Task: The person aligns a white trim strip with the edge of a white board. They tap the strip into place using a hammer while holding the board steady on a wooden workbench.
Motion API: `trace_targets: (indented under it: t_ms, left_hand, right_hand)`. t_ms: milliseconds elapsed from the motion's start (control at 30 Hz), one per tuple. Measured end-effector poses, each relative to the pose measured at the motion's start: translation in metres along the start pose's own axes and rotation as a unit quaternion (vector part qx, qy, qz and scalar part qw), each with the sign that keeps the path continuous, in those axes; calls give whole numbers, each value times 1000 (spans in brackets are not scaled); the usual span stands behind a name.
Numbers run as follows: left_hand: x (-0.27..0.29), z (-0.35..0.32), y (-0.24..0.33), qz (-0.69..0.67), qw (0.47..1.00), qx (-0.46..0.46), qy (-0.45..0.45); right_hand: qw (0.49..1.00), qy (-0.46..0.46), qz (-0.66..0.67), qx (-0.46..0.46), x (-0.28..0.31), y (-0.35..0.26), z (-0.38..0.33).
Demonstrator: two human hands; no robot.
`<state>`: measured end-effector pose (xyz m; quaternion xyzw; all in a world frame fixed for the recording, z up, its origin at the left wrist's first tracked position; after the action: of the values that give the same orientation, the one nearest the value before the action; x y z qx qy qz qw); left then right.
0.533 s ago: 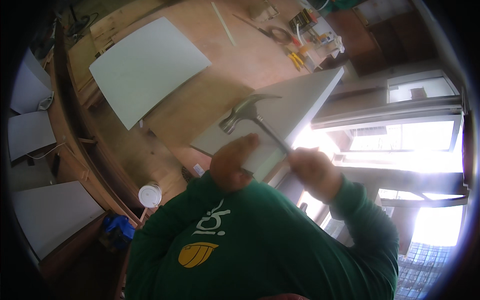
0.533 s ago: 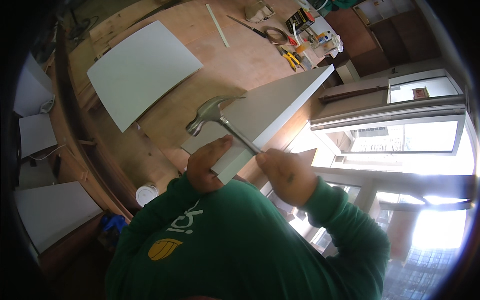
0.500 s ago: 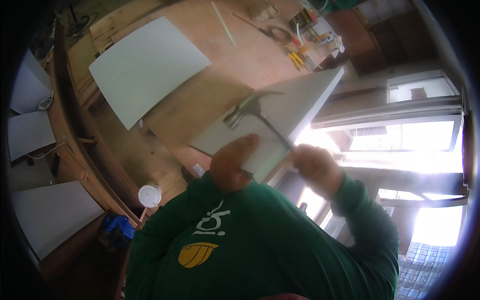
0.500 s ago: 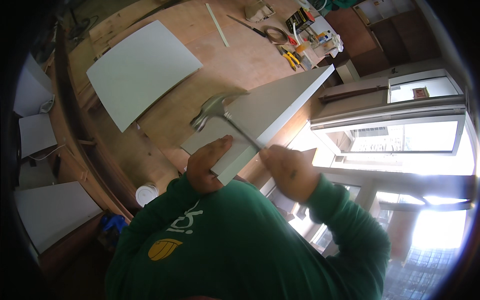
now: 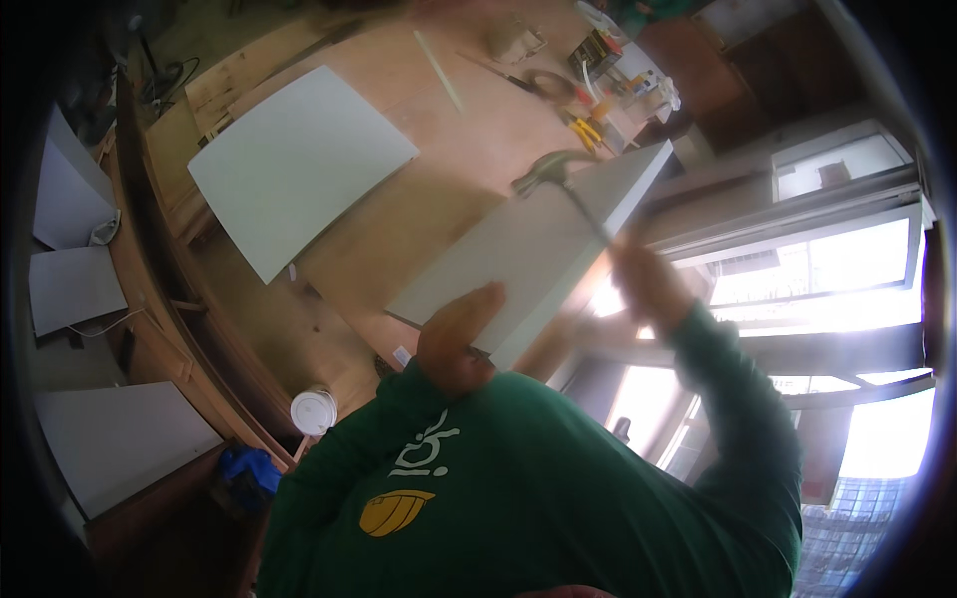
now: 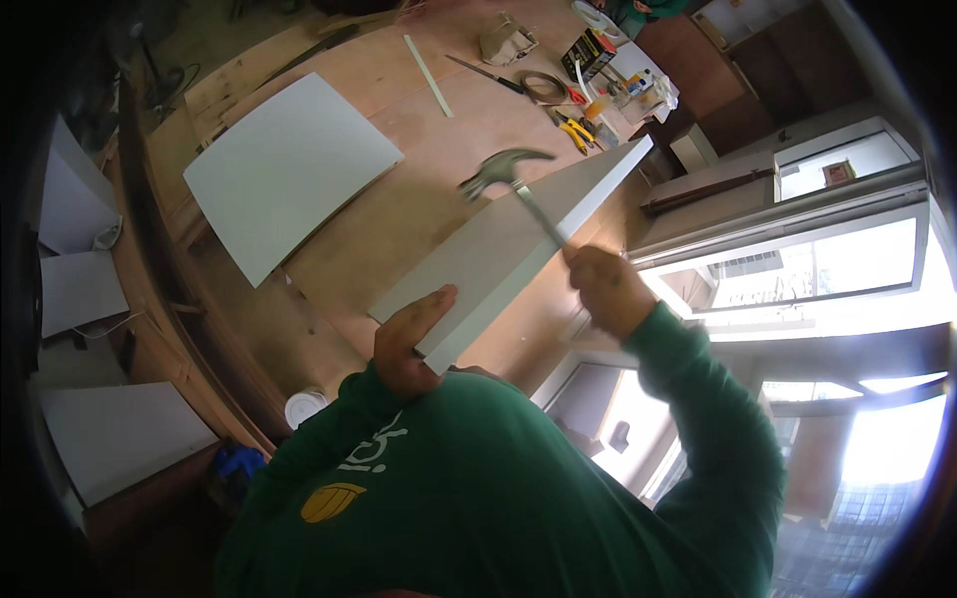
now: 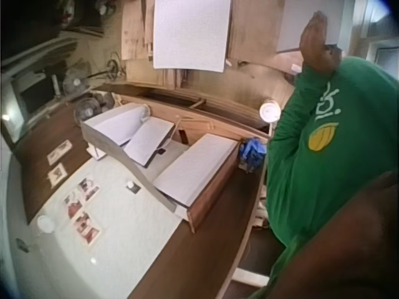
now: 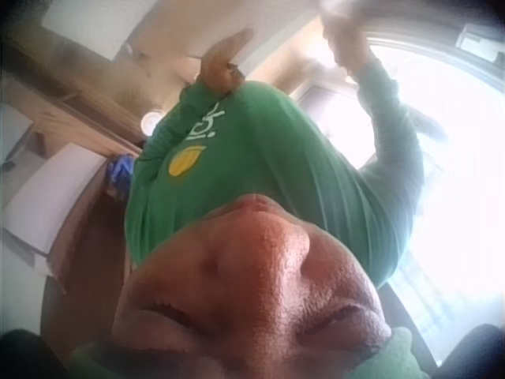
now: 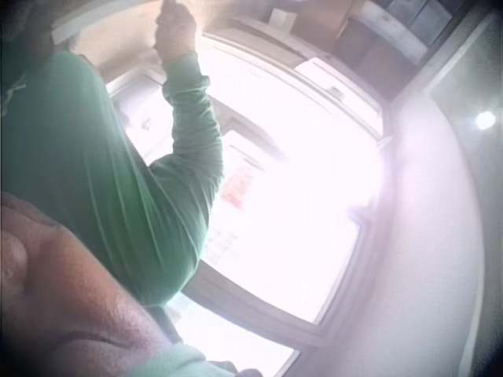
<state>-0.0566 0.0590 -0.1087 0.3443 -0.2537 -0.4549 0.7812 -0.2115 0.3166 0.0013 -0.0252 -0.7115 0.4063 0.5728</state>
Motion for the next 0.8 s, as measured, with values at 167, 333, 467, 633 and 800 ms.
trace_targets:
  t_ms: [167,333,467,633,800]
  left_hand:
    - [3,8,4,14,999,17,-33]
    - [3,7,6,2,1000,-2,-22]
    - [2,14,14,12,1000,-12,-13]
    - [3,15,13,27,999,10,-19]
    - [6,19,12,23,998,57,-25]
  right_hand:
    - [997,-66,23,-34,-37,-122,-41]
    - [993,30,60,99,-35,-111,-37]
    - [996,83,23,-22,-3,-50,-6]
    - [927,113,99,-344,45,15,38]
    - [983,81,133,-100,-5,-7,-4]
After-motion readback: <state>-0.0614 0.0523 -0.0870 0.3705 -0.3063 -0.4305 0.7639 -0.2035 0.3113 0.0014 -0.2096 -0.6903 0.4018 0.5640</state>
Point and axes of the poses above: each hand's wrist, its own z-axis towards the middle knuckle, its own x-axis out of the back of the hand, y = z × x, the point moved 3 cm from there along z, towards the middle knuckle, and after that the axes turned 8 degrees about y, right-handed, at the moved point
